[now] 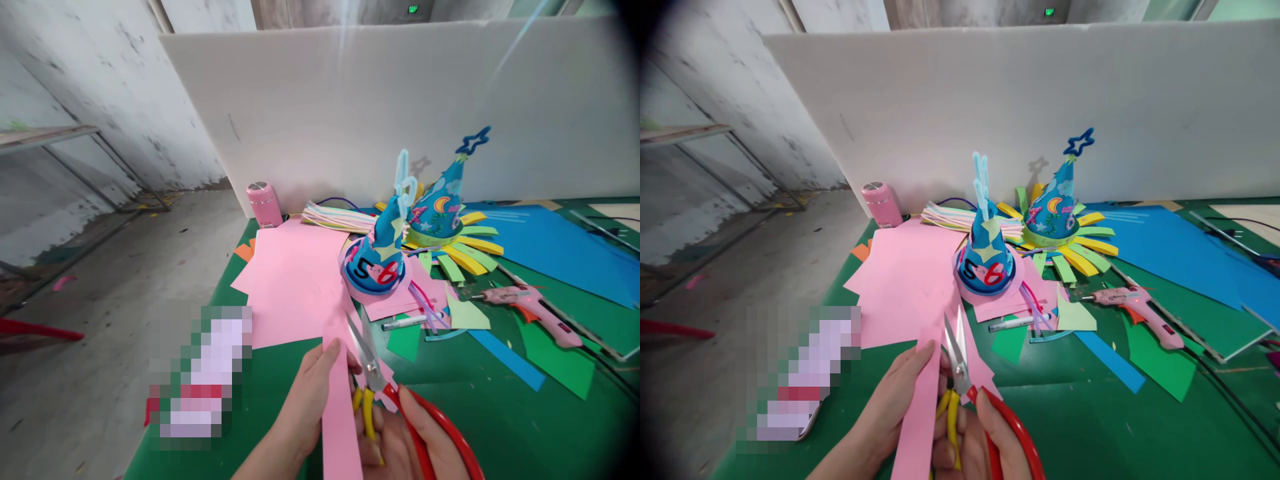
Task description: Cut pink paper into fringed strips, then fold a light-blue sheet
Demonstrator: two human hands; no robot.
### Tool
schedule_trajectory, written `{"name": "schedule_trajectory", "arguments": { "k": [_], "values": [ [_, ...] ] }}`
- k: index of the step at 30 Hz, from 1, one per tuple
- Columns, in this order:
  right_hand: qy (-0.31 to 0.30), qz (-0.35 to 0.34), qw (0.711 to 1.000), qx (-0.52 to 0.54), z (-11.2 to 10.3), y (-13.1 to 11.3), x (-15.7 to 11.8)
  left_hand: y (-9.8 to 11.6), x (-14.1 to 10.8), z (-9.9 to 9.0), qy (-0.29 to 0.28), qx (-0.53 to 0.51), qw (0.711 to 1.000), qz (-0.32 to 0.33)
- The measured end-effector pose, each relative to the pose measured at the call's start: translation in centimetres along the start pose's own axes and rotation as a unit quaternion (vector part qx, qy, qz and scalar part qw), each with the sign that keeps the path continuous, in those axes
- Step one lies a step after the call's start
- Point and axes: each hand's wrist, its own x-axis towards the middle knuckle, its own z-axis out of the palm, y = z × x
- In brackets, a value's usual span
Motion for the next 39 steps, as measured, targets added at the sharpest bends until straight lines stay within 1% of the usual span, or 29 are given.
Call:
{"name": "schedule_trajectory", "arguments": {
  "k": [2,4,6,7,9,12,13,15,16,17,18,23,27,29,34,37,39],
  "values": [
    [-0.008,0.007,1.0,0.02,0.3,-0.8,-0.5,0.0,0.4,-0.6,0.019,0.001,0.999,0.032],
    [0.009,-0.003,1.0,0.01,0.7,-1.8,-1.0,0.1,0.8,-1.0,0.02,-0.038,0.998,0.038],
    [0.062,-0.047,0.995,-0.067,1.2,-2.7,-1.3,0.5,1.1,-1.1,0.004,-0.105,0.994,0.029],
    [0.094,-0.077,0.986,-0.118,1.4,-3.1,-1.2,0.7,1.3,-1.0,-0.006,-0.138,0.99,0.025],
    [0.142,-0.131,0.961,-0.2,1.6,-3.6,-0.8,1.2,1.6,-0.6,-0.027,-0.186,0.982,0.024],
    [0.17,-0.165,0.932,-0.275,1.6,-3.7,0.2,1.8,1.9,0.2,-0.038,-0.221,0.974,0.031],
    [0.181,-0.182,0.913,-0.317,1.6,-3.6,0.4,1.9,2.0,0.5,-0.035,-0.227,0.973,0.032],
    [0.204,-0.22,0.861,-0.412,1.6,-3.4,0.9,2.0,2.2,1.0,-0.021,-0.24,0.97,0.031],
    [0.213,-0.237,0.838,-0.443,1.5,-3.3,1.1,2.1,2.2,1.2,-0.015,-0.246,0.969,0.032],
    [0.218,-0.249,0.827,-0.455,1.4,-3.2,1.4,2.0,2.2,1.3,-0.015,-0.251,0.967,0.034],
    [0.22,-0.256,0.823,-0.457,1.3,-3.2,1.6,2.0,2.1,1.4,-0.02,-0.258,0.965,0.035],
    [0.219,-0.26,0.829,-0.444,1.1,-4.1,2.5,1.3,1.5,1.4,-0.085,-0.311,0.946,0.028],
    [0.221,-0.259,0.825,-0.452,1.5,-4.8,2.6,0.9,1.6,1.3,-0.088,-0.328,0.94,0.006],
    [0.228,-0.263,0.819,-0.457,1.7,-5.0,2.6,0.8,1.9,1.2,-0.085,-0.326,0.942,0.009],
    [0.263,-0.28,0.786,-0.485,1.1,-5.6,3.1,0.4,2.5,0.3,-0.063,-0.311,0.947,0.041],
    [0.287,-0.287,0.758,-0.511,0.5,-6.1,3.3,0.1,2.9,-0.3,-0.047,-0.294,0.954,0.037],
    [0.305,-0.292,0.736,-0.529,0.1,-6.4,3.3,0.3,3.1,-0.8,-0.025,-0.287,0.956,0.047]
  ]
}}
